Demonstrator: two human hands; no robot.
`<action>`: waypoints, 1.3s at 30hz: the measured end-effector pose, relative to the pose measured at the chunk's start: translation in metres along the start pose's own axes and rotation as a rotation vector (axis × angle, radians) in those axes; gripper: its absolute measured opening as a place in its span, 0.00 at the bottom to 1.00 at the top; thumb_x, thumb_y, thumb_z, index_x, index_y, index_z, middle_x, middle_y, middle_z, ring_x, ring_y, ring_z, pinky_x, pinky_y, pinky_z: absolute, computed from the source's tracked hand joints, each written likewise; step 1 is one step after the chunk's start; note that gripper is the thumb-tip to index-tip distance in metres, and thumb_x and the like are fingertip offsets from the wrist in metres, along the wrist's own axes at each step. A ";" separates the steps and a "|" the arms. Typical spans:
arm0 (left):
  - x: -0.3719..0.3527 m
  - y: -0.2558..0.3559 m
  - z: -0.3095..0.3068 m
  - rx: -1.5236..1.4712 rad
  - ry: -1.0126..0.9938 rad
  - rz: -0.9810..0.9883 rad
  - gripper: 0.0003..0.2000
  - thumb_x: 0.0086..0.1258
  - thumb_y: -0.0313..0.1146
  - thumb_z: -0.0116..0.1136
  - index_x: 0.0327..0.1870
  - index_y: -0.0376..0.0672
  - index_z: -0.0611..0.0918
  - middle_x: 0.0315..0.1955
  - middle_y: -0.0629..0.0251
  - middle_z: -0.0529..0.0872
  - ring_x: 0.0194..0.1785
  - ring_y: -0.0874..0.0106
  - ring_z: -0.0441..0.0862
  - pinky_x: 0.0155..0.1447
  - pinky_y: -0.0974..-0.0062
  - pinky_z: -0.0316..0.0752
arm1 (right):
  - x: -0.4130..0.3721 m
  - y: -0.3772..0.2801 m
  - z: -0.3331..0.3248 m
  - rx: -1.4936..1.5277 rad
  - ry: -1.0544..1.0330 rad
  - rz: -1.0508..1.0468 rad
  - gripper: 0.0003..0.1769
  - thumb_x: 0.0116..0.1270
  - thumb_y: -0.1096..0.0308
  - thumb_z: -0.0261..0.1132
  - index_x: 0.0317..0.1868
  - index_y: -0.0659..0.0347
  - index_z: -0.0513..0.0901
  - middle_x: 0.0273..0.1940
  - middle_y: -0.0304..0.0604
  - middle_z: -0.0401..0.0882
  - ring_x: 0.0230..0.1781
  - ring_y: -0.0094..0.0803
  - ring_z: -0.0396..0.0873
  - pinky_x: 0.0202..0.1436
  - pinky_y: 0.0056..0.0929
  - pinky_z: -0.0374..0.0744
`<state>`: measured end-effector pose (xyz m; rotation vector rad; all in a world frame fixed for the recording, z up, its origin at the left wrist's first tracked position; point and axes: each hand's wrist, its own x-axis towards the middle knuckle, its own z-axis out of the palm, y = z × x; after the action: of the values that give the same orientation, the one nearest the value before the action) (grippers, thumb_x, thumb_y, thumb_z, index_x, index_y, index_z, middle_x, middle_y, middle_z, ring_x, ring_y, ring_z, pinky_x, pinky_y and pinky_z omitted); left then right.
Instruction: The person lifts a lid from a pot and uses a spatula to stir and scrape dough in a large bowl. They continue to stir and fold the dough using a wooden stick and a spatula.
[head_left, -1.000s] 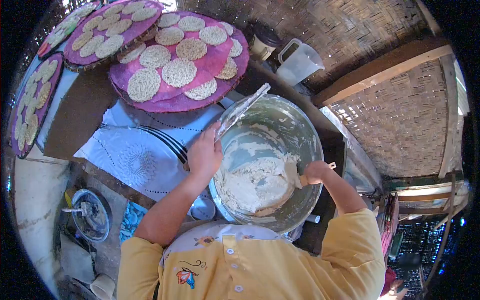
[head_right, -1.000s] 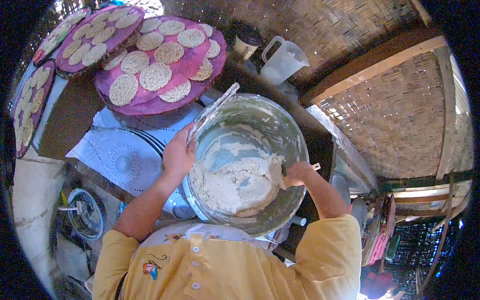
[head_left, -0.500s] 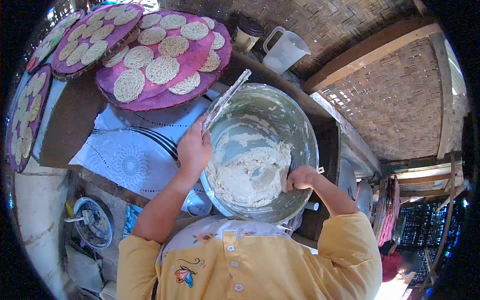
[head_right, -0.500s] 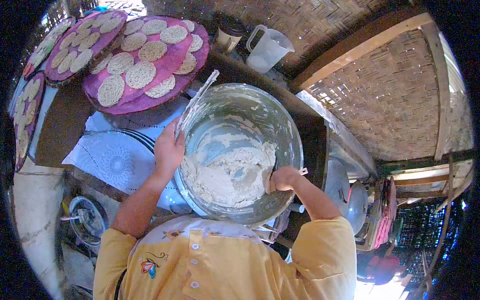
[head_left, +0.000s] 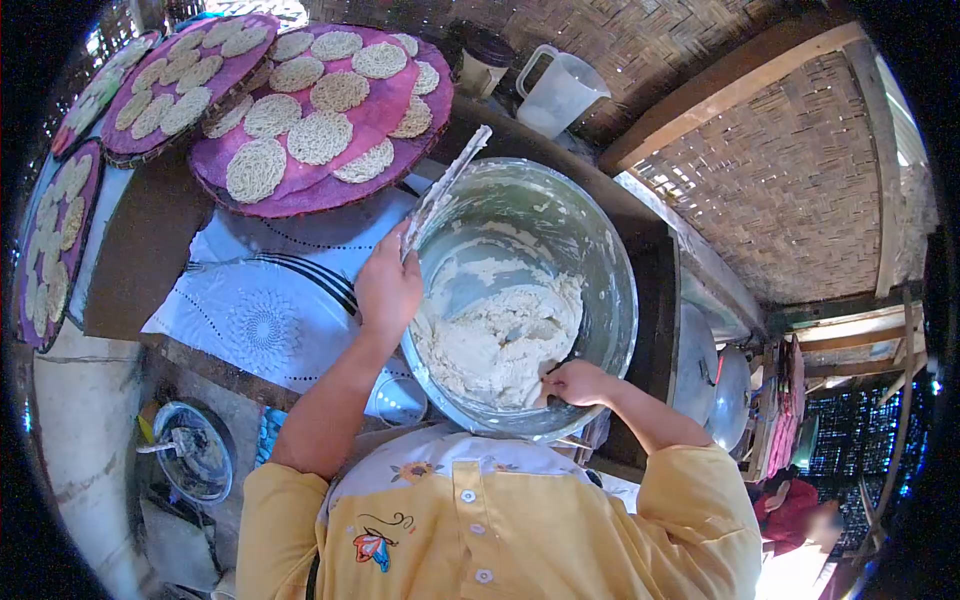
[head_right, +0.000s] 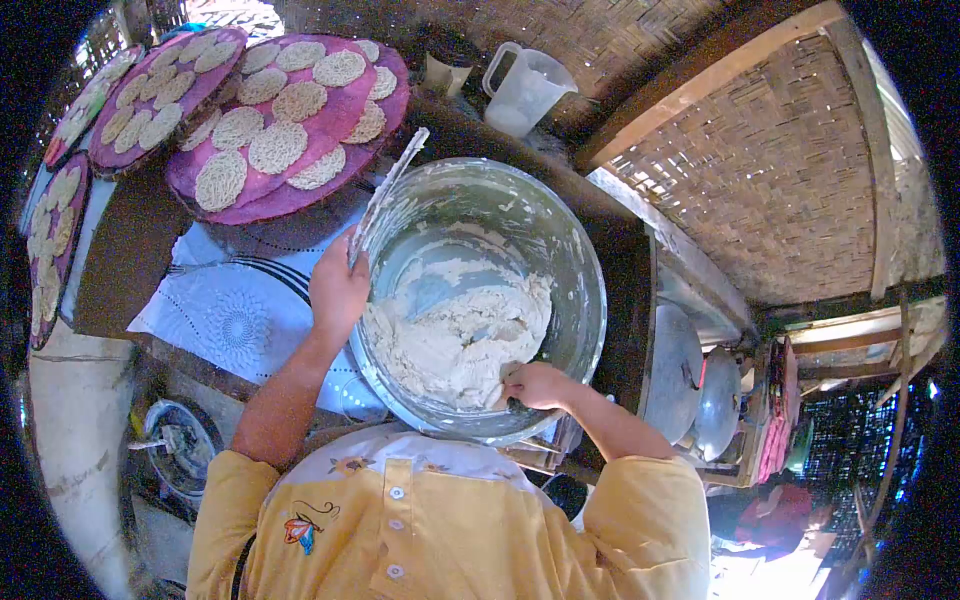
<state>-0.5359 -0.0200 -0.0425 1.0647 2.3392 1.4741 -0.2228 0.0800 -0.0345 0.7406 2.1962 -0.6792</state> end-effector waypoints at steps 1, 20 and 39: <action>0.000 -0.001 0.001 0.011 -0.010 -0.002 0.19 0.60 0.29 0.53 0.54 0.44 0.74 0.41 0.51 0.82 0.42 0.54 0.80 0.46 0.61 0.74 | -0.007 -0.013 -0.005 0.011 0.017 -0.051 0.14 0.60 0.57 0.55 0.39 0.53 0.82 0.37 0.50 0.80 0.40 0.49 0.78 0.44 0.44 0.75; 0.000 0.000 -0.004 0.094 -0.056 0.000 0.20 0.59 0.29 0.53 0.55 0.44 0.74 0.42 0.51 0.81 0.43 0.53 0.80 0.46 0.60 0.73 | -0.015 -0.054 0.011 0.442 0.242 0.065 0.18 0.51 0.56 0.68 0.36 0.60 0.82 0.32 0.53 0.81 0.34 0.43 0.80 0.41 0.36 0.76; 0.006 -0.006 -0.001 0.096 -0.089 0.035 0.19 0.61 0.31 0.52 0.55 0.42 0.74 0.42 0.48 0.81 0.44 0.52 0.79 0.49 0.60 0.72 | 0.006 -0.045 -0.039 -0.036 0.044 0.252 0.24 0.62 0.47 0.56 0.42 0.60 0.83 0.40 0.49 0.82 0.40 0.41 0.81 0.42 0.37 0.78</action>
<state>-0.5433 -0.0181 -0.0458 1.1760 2.3613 1.3088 -0.2740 0.0762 -0.0042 1.0009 2.1006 -0.4984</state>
